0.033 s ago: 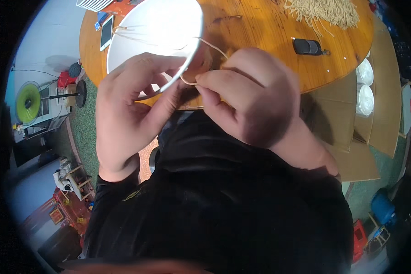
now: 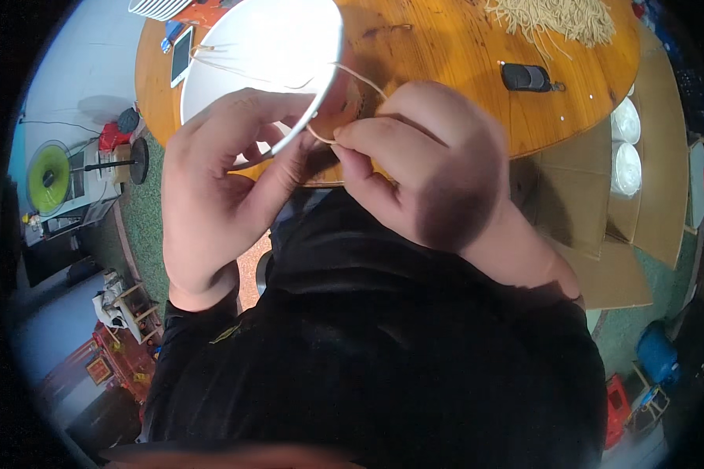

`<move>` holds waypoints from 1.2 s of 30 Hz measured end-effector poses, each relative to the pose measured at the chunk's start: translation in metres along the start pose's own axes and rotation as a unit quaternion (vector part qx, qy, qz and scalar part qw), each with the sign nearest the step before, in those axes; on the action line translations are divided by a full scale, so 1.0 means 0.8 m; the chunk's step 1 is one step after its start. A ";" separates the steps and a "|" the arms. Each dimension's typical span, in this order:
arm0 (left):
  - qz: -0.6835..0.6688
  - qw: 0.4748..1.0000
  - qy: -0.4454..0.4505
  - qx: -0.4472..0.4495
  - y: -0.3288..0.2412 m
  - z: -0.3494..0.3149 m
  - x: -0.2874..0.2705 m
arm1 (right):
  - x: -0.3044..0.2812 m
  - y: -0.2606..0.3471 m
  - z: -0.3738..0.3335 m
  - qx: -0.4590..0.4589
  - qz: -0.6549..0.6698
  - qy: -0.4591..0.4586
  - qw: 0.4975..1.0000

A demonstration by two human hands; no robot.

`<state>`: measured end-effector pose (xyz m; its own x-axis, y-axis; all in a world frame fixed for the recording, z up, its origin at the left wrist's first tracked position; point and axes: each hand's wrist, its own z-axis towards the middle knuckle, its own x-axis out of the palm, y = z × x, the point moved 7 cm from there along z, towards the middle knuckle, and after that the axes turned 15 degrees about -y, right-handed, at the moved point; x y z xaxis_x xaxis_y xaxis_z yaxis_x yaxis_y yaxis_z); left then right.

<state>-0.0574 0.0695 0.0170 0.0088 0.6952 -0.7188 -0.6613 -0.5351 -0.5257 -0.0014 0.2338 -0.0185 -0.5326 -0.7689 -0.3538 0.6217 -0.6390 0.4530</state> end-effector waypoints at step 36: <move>0.005 1.000 0.008 0.020 -0.001 -0.001 0.015 | 0.007 -0.020 -0.021 0.076 0.018 -0.076 0.994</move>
<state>-0.0564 0.0781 0.0086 0.0135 0.6822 -0.7311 -0.6904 -0.5226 -0.5003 -0.0045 0.2396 -0.0413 -0.5992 -0.7719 -0.2125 0.5546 -0.5916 0.5852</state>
